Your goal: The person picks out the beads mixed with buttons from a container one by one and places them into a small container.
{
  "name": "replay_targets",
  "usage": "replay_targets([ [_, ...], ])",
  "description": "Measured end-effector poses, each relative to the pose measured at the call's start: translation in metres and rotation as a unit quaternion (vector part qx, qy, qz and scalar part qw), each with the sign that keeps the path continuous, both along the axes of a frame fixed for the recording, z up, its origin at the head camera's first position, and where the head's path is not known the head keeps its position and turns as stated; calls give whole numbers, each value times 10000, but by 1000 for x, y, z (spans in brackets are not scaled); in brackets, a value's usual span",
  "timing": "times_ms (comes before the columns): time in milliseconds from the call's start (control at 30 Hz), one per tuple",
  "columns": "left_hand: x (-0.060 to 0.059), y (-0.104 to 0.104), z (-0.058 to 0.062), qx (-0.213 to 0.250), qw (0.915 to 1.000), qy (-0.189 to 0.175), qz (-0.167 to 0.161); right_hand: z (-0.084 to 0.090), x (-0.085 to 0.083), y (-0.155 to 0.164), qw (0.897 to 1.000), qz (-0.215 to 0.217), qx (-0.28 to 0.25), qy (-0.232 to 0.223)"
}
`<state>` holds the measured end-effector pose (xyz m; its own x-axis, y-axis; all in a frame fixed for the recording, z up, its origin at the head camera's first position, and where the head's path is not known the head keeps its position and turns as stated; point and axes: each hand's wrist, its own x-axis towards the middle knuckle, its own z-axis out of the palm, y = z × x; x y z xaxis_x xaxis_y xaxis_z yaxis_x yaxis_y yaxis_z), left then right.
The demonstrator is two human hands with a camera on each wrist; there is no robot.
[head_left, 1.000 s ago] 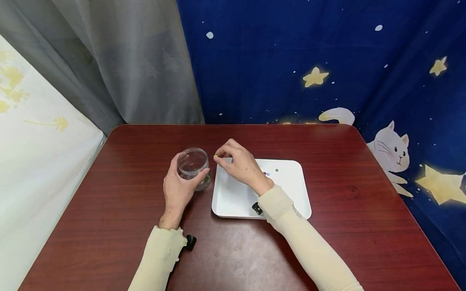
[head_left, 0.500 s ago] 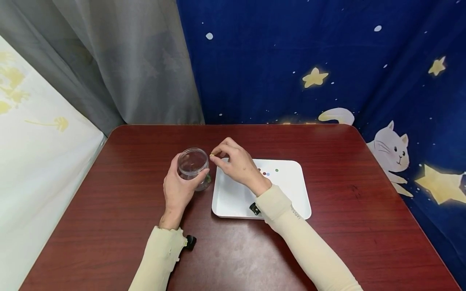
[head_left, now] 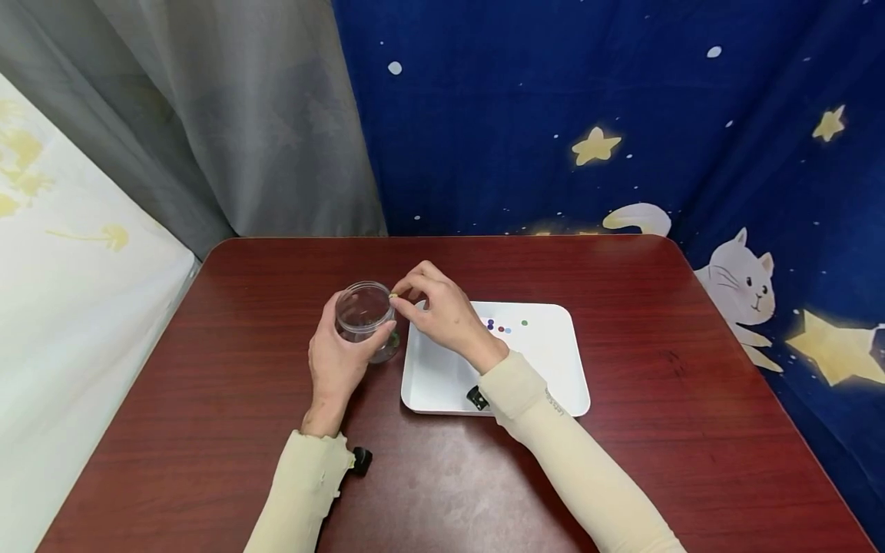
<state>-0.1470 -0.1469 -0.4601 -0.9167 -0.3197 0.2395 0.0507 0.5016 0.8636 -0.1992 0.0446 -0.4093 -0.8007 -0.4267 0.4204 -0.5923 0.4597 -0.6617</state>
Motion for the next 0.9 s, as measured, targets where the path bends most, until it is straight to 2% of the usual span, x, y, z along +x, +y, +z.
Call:
replay_targets([
  [900,1,0,1,-164,9998,-60,79,1,2,-11,9996,139,246,-44],
])
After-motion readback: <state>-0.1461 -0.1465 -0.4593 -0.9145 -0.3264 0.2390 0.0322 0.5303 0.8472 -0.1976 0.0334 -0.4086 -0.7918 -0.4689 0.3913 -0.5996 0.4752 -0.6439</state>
